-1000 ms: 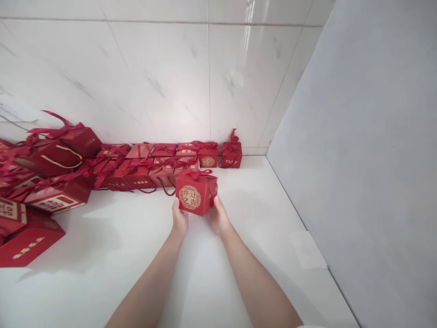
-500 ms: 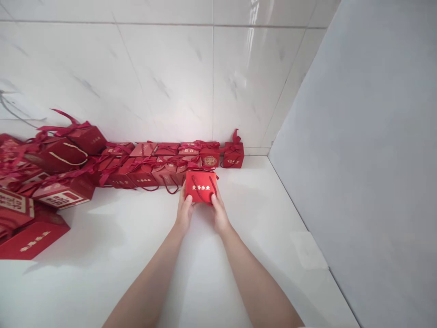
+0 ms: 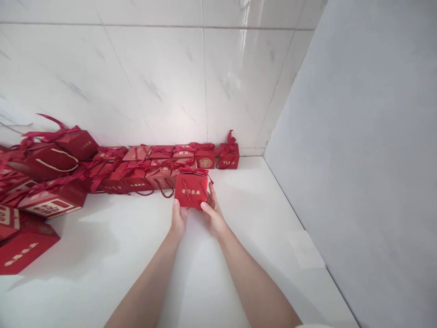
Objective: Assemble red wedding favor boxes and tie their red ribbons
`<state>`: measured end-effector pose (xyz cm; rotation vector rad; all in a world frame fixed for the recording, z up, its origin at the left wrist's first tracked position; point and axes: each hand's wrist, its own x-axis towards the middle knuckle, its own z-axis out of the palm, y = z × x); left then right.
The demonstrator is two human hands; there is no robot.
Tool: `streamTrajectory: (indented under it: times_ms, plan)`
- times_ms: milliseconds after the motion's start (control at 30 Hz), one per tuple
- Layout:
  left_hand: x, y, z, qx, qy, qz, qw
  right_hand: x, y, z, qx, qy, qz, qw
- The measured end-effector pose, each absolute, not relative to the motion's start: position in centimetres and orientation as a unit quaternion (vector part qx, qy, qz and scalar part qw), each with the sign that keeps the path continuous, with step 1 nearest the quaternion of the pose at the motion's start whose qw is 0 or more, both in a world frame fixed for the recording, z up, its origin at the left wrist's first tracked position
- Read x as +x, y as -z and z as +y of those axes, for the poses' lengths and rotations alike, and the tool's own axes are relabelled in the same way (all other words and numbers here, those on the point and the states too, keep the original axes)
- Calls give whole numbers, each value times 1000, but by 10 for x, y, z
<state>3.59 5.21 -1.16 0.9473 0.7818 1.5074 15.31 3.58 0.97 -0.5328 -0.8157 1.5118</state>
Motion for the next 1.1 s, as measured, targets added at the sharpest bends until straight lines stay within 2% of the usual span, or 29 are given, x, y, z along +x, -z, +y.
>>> streamTrajectory:
  times_ms: [167,333,433,667,900,1100]
  plan:
    - [42,-3,46,305,-658,319,610,150,-8,38,-225,-673,-333,621]
    - [44,-15,38,220,-551,292,750,149,4,38,-269,-688,-289,608]
    - [42,-15,39,179,-520,275,789,151,8,39,-259,-684,-304,611]
    - [42,-20,40,116,-508,228,823,151,13,42,-247,-674,-322,618]
    - [42,-13,41,142,-520,246,806,149,11,41,-234,-678,-328,615]
    - [36,-19,43,205,-442,187,853,153,0,44,-260,-696,-274,611]
